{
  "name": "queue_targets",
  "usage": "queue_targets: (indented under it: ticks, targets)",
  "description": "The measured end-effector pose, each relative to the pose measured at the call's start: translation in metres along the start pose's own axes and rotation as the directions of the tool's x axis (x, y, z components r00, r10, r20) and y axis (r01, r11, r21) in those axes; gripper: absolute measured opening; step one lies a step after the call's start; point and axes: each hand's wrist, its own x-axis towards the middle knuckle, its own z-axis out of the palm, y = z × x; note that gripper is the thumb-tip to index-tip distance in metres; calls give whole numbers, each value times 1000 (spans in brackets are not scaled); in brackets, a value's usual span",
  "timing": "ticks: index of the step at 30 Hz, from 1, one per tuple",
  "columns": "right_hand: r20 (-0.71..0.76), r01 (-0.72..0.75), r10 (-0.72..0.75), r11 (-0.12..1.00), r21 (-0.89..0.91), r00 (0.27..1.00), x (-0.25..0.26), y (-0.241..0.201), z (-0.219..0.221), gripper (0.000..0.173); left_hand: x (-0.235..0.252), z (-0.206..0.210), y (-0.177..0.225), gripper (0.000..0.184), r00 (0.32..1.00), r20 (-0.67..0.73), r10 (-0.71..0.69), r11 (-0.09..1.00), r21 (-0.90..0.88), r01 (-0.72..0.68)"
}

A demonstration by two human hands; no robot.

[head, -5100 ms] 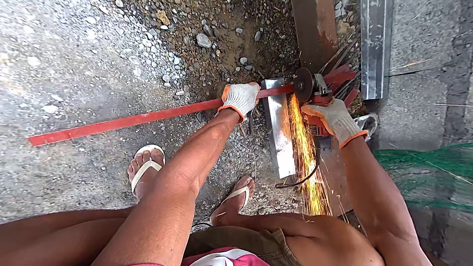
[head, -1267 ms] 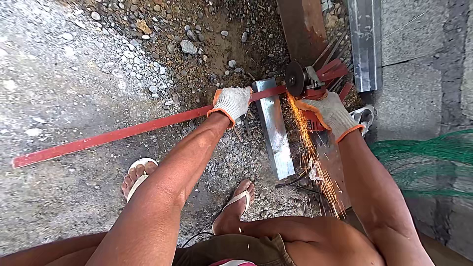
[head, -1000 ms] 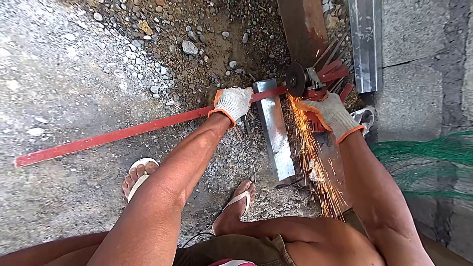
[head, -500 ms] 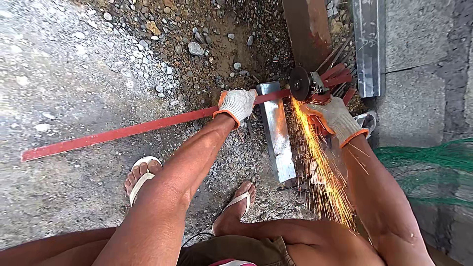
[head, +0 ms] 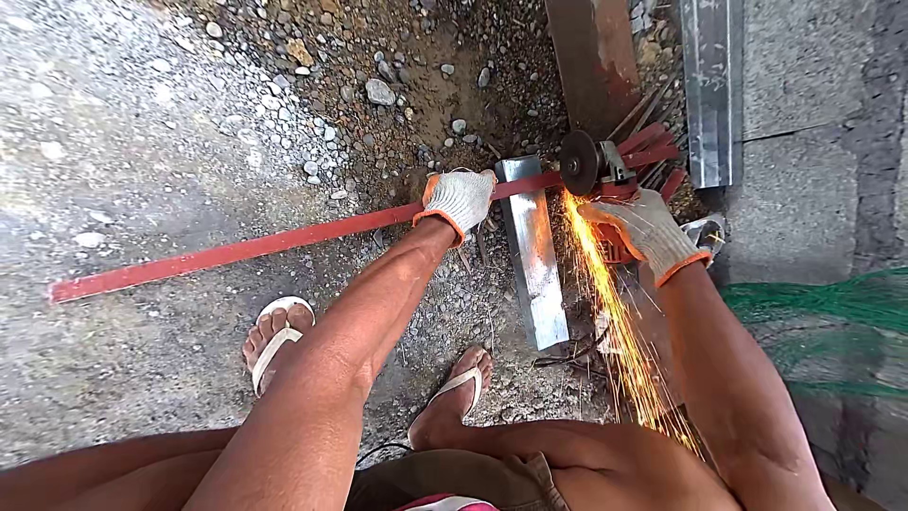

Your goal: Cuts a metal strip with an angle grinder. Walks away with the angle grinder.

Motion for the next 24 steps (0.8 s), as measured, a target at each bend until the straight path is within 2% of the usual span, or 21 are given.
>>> queue_targets:
  ticks: [3,10,14,24]
  targets:
    - [5,-28,28,997,77,1000,3,-3,3,56,0,0,0,34,1000,3,5,1000,-3,-5]
    - [-14,-50,51,998,36,999,1,-5,3,58,1,0,0,34,1000,0,13,1000,-20,-13]
    - [-10,-64,65,994,93,998,2,1,5,60,2,1,-1,34,1000,1,17,1000,-16,-17]
    - [-13,-17,18,998,57,1000,-1,5,2,52,1,-1,0,34,1000,1,22,1000,-14,-22]
